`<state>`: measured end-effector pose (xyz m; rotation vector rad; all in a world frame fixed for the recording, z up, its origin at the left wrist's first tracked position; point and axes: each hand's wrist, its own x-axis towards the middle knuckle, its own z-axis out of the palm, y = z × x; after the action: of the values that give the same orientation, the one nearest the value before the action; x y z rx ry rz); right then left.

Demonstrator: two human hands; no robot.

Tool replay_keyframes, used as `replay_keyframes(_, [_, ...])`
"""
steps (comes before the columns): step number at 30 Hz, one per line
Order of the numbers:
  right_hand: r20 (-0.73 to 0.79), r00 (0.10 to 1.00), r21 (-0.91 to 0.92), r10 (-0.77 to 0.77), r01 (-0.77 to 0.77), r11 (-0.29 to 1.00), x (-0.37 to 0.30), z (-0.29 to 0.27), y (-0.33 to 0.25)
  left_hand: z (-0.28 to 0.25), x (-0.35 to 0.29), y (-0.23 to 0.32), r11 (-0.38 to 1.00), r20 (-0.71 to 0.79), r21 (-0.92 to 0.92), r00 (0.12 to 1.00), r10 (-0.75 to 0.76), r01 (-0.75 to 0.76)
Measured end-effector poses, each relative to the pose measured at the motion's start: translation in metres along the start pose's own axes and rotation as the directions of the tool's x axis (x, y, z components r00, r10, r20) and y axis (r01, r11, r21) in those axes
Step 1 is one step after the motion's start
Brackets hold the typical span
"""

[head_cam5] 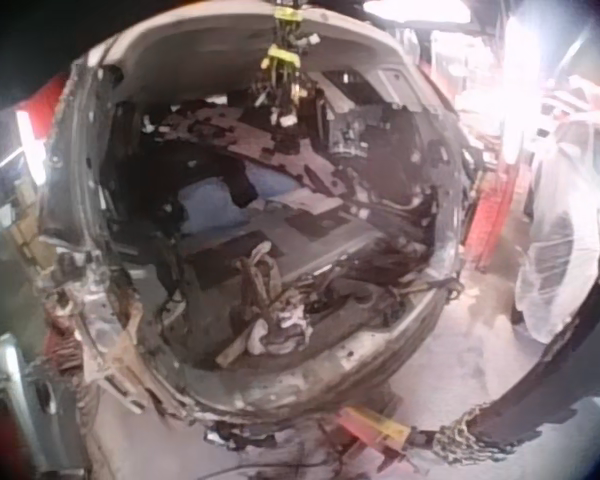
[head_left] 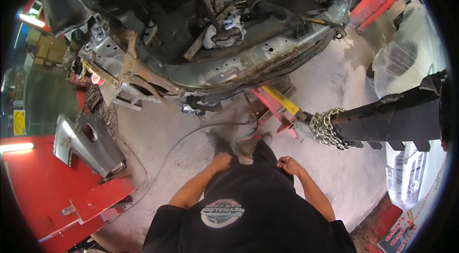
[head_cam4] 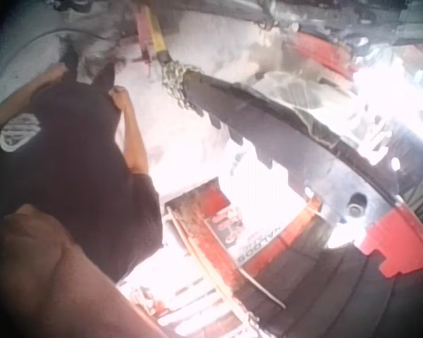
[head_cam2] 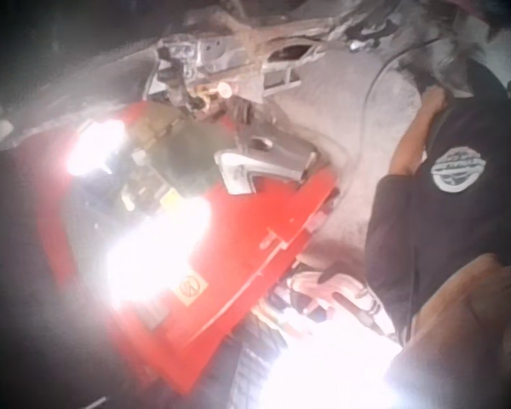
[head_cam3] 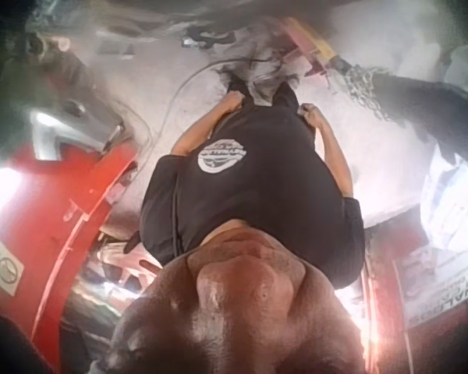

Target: The person walks through a garage, picks up a metal bar, and returns to a car frame mounted on a lift. They place the bar against the frame and use a welding torch to heat the metal.

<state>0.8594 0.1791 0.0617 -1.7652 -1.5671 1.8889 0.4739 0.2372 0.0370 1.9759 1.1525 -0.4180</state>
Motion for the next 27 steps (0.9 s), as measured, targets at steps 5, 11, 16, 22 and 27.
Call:
replay_keyframes(5, [-0.056,0.998,-0.056,-0.03,0.027,0.998,0.024,0.027,-0.022,0.024,-0.015,-0.026,0.964,-0.077,-0.264,0.996,-0.046,0.024])
replay_keyframes(11, [0.032,0.999,0.034,0.012,-0.013,0.999,0.039,0.079,-0.03,-0.023,-0.044,-0.059,0.865,0.039,-0.502,0.998,0.039,-0.014])
replay_keyframes(16, [0.04,0.999,0.097,0.031,-0.035,0.995,0.024,0.089,-0.109,-0.017,-0.057,-0.097,0.862,-0.02,-0.502,0.997,0.068,-0.069])
replay_keyframes(22, [-0.099,0.994,0.113,-0.051,0.062,0.992,0.024,0.123,-0.086,-0.004,-0.069,-0.121,0.912,-0.018,-0.382,0.988,0.15,-0.146])
replay_keyframes(27, [-0.073,0.997,0.02,0.035,-0.034,0.999,-0.001,0.103,-0.115,-0.018,-0.056,-0.104,0.936,0.034,-0.314,0.983,0.181,-0.162])
